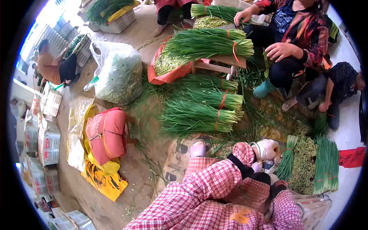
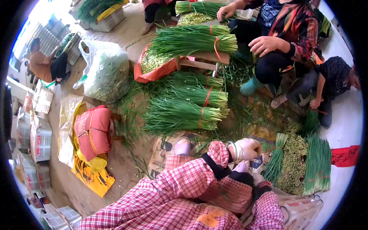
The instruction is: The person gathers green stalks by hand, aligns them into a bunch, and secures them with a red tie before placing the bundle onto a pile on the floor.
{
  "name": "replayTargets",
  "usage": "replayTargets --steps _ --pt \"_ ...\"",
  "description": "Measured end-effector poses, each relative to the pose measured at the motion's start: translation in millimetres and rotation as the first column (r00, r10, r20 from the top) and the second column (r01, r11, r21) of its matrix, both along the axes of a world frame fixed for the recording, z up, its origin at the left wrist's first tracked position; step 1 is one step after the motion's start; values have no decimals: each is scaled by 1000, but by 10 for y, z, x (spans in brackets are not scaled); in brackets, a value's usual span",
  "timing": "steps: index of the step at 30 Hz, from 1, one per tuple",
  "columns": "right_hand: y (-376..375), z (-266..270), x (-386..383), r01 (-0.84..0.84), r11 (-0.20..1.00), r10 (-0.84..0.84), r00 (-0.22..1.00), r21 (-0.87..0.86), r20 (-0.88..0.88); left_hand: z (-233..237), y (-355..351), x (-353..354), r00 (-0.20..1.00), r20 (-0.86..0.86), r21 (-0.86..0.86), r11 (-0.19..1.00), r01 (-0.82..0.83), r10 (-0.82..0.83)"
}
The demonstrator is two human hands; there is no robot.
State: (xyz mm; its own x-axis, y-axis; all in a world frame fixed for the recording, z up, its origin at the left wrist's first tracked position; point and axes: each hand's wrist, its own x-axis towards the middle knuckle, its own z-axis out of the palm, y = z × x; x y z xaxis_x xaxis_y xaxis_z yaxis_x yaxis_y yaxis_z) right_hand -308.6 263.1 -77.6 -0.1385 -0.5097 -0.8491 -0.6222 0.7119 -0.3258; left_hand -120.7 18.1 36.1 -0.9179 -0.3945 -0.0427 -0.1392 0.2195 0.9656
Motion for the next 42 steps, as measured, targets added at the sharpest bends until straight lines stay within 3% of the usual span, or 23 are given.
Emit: replayTargets --steps 2,7,10,11,13,14,15,16,17,18,20,21,24,26,29,32,33,34,35,36,37,40,42 --pt "117 -138 -28 8 999 -8 1000 -45 7 121 -61 61 994 107 -82 997 9 0" --pt "-41 -701 -299 -366 915 317 912 -168 -261 15 -103 48 978 191 -108 988 111 -89" --pt "-322 -709 -417 -236 957 200 958 -168 -206 -73 -69 -37 993 116 -64 998 -6 13" --pt "-355 -798 -425 -309 895 205 926 -323 -317 -41 -99 -87 988 145 -96 993 66 -52" --pt "-449 -736 -427 -408 805 308 908 -430 -284 91 -128 -131 972 203 -50 990 130 -117" --pt "-481 -699 -377 -389 794 266 914 -467 -308 -58 -167 -163 975 118 -167 964 209 -190" --pt "-409 -660 -353 -356 802 194 915 -480 -355 -202 -114 -245 969 193 -101 980 174 -152" --pt "-312 -654 -360 -318 825 118 905 -467 -408 38 -103 -293 942 277 -201 948 248 -188" --pt "-191 -654 -416 -247 872 36 894 -424 -447 -259 -74 -388 961 169 65 975 211 -219" --pt "-85 -1212 -721 -160 930 24 925 -332 -378 4 -21 -420 948 248 208 967 146 -197" --pt "-172 -304 -711 -34 989 -29 909 -144 -417 -448 128 -568 984 70 174 974 147 -161" --pt "-130 -171 -767 120 983 -167 894 -136 -417 -444 213 -653 980 120 207 970 131 -158" --pt "-212 -187 -898 213 977 -202 905 -13 -373 -379 255 -675 985 102 285 953 103 -137" --pt "-142 -129 -863 224 963 -264 898 -149 -353 -252 310 -746 970 218 219 974 59 -108" --pt "-120 -97 -1101 54 998 -66 912 -41 -404 -364 255 -871 953 265 183 978 102 -148" --pt "145 -758 -1617 -262 813 -68 845 -521 -531 -390 217 -937 912 339 315 941 121 -231" --pt "108 -728 -1786 5 947 -154 885 -322 -440 -405 240 -986 903 368 282 952 122 -224" --pt "-95 -316 -1872 255 964 -266 892 -77 -367 -758 231 -1004 932 306 191 971 141 -195" --pt "-74 -284 -2076 140 986 -166 896 -92 -412 -746 243 -1030 926 315 189 970 154 -209" --pt "-176 246 -2172 81 996 -88 904 -35 -418 -738 252 -1047 921 323 187 969 163 -217" --pt "-50 198 -2488 29 988 -107 844 -154 -526 -820 246 -1037 919 354 178 977 118 -175" --pt "463 802 -3384 155 973 -230 590 -171 -774 -842 170 -1015 920 339 199 970 137 -199" --pt "1155 990 -3915 92 977 -205 176 -191 -963 -996 141 -985 922 346 256 963 87 -175"
